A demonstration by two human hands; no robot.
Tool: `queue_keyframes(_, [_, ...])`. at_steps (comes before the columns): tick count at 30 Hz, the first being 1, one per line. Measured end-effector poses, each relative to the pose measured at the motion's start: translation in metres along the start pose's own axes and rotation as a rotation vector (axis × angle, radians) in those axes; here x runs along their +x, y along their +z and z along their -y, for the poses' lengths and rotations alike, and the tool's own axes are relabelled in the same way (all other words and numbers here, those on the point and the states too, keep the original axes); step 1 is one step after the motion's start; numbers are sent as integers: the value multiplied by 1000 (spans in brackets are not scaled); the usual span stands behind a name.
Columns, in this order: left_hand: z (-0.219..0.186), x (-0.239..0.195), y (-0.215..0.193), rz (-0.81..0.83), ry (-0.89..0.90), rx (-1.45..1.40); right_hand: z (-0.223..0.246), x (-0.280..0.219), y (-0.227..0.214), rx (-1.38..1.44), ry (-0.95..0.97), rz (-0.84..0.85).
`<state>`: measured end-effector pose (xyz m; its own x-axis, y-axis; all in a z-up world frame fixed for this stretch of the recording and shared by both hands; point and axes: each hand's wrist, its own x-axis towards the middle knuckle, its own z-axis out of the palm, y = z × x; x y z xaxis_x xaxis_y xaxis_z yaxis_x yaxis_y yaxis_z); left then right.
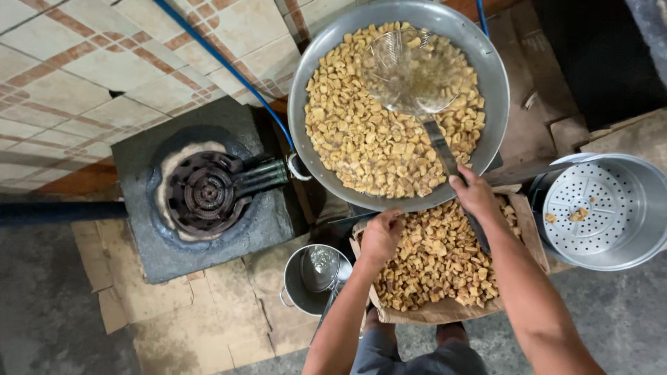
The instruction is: The person is using a mesh strainer to scoop small fried dough pieces from a large wok of hot oil and transfer them into a cardboard box.
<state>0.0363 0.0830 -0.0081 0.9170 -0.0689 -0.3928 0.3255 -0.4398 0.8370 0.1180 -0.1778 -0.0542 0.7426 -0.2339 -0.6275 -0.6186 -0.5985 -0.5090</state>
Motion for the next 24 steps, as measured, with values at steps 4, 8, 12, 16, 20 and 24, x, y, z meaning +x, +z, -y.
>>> queue_keyframes(4, [12,-9,-6,-85,127,-17,2,-32,-15,9,106,43])
queue_keyframes(8, [27,-16,-9,-128,103,-41,15,-53,-18,-20,19,50])
queue_keyframes(12, [30,-11,-15,-273,231,112,45,-47,13,-194,1,123])
queue_keyframes(16, [18,-7,-15,-228,101,-8,11,-36,0,-124,62,159])
queue_keyframes(20, [7,-7,-11,-228,113,-42,-30,-48,1,-359,-278,13])
queue_keyframes(24, [-4,-3,-5,-214,79,-57,-23,-43,29,-379,-374,47])
